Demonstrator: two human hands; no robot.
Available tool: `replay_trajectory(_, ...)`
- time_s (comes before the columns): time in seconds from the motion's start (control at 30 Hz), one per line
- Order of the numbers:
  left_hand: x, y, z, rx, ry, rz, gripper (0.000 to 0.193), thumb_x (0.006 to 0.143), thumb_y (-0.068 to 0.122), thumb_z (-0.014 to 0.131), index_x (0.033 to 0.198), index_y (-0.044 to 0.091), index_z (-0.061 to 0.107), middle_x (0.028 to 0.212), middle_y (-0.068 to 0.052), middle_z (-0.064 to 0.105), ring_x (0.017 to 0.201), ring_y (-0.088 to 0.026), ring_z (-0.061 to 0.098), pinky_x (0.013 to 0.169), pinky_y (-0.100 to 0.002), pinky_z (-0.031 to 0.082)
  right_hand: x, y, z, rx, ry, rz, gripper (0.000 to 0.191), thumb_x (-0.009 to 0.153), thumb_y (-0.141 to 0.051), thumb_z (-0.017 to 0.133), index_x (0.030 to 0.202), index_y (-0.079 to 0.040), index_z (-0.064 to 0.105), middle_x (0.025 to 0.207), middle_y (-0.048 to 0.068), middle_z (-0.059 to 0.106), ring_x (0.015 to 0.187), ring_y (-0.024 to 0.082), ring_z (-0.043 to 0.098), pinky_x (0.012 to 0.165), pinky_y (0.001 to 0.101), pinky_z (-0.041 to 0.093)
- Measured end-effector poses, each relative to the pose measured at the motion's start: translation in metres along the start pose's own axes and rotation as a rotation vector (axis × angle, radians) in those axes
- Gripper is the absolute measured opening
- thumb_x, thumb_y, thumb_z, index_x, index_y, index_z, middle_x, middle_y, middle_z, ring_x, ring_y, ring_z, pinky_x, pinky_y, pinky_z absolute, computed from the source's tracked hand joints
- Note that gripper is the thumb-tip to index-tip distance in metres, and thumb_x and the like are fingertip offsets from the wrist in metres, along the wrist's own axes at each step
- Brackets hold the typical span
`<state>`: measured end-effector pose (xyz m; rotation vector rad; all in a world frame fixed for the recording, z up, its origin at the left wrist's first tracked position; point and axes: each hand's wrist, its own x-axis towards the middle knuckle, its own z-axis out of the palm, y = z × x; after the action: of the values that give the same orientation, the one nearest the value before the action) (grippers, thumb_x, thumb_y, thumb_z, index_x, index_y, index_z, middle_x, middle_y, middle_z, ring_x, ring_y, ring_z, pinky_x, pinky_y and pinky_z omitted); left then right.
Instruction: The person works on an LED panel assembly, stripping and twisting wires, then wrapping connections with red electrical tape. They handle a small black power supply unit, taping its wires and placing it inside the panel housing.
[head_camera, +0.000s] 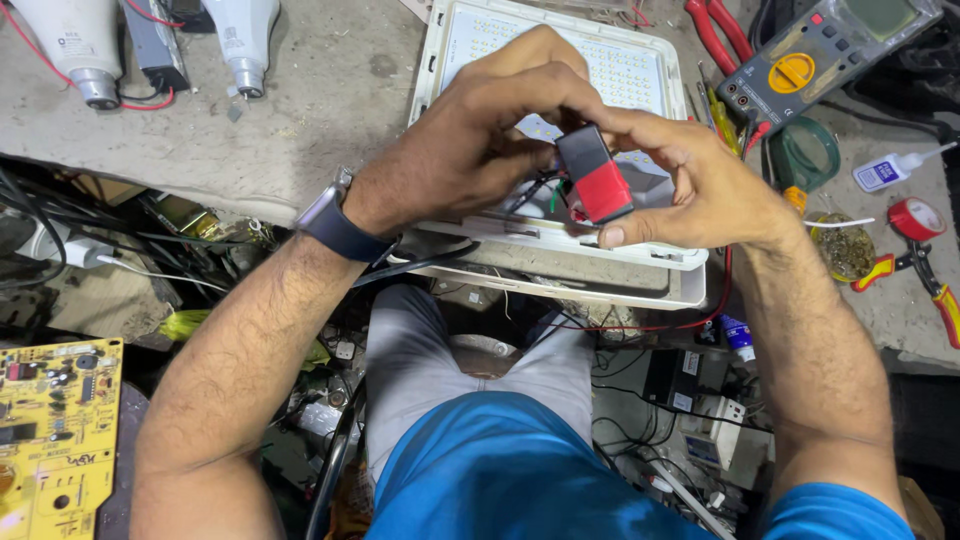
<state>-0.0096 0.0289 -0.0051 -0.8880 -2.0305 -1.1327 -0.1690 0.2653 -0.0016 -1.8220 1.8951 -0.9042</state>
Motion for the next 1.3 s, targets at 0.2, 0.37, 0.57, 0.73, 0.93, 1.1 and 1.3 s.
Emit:
replay_trajectory(0.2,-0.019,0.005,-0.017,0.282,0.017,-0.317,0.028,0.092,0.004,0.08,0.115,0.004,0.065,0.098,-0.009,0.073,0.089,-0.02,0.073,0.078,-0.032,0.058,0.01,-0.017,-0.003,-0.139,0.008,-0.055,0.086,0.069,-0.028,0.093,0.143,-0.002,0.059,0.129,0.015,0.07,0.121,0.024,0.066,0.107,0.0389,0.049)
replay_trajectory(0.37,-0.038,0.02,-0.025,-0.222,0.002,-0.693,0.02,0.105,0.025,0.059,0.113,0.009,0.065,0.09,-0.008,0.077,0.08,-0.016,0.076,0.07,-0.03,0.064,0.017,-0.024,0.006,-0.181,-0.016,-0.027,0.083,0.07,-0.031,0.091,0.143,-0.006,0.061,0.124,0.014,0.071,0.118,0.027,0.067,0.103,0.04,0.051)
replay_trajectory(0.57,-0.034,0.019,-0.009,0.337,-0.158,-0.635,0.025,0.087,0.027,0.076,0.105,0.009,0.076,0.09,-0.009,0.079,0.08,-0.024,0.076,0.076,-0.04,0.058,0.024,-0.022,0.012,-0.286,-0.021,-0.066,0.084,0.069,-0.04,0.09,0.141,-0.005,0.063,0.117,0.015,0.071,0.112,0.03,0.068,0.099,0.0408,0.051)
replay_trajectory(0.73,-0.029,0.004,0.005,0.47,-0.155,-0.701,0.019,0.089,0.022,0.074,0.103,0.01,0.078,0.089,-0.011,0.076,0.086,-0.032,0.073,0.078,-0.047,0.056,0.02,-0.019,0.01,-0.386,0.02,0.026,0.086,0.068,-0.047,0.091,0.139,-0.005,0.065,0.108,0.015,0.071,0.109,0.03,0.068,0.097,0.0421,0.05)
replay_trajectory(0.93,-0.02,-0.005,0.018,0.606,-0.278,-0.763,0.028,0.074,0.023,0.081,0.097,0.01,0.077,0.079,-0.014,0.073,0.079,-0.034,0.072,0.07,-0.048,0.056,0.019,-0.02,0.006,-0.404,-0.053,0.031,0.082,0.063,-0.049,0.09,0.132,-0.01,0.071,0.11,0.014,0.07,0.105,0.031,0.065,0.09,0.0411,0.051)
replay_trajectory(1.1,-0.021,-0.01,0.021,0.717,-0.281,-0.675,0.02,0.076,0.014,0.077,0.093,0.005,0.073,0.078,-0.016,0.072,0.077,-0.036,0.073,0.068,-0.049,0.056,0.024,-0.015,0.006,-0.418,-0.111,0.19,0.085,0.06,-0.053,0.09,0.134,-0.013,0.071,0.103,0.014,0.069,0.095,0.03,0.066,0.085,0.0411,0.051)
replay_trajectory(1.3,-0.034,-0.017,0.019,0.643,-0.239,-0.658,0.043,0.078,0.007,0.075,0.115,-0.004,0.055,0.072,-0.015,0.071,0.076,-0.036,0.073,0.064,-0.049,0.055,0.019,-0.005,0.0,-0.339,-0.077,0.103,0.084,0.068,-0.051,0.088,0.135,-0.005,0.067,0.106,0.013,0.067,0.1,0.029,0.065,0.084,0.0396,0.051)
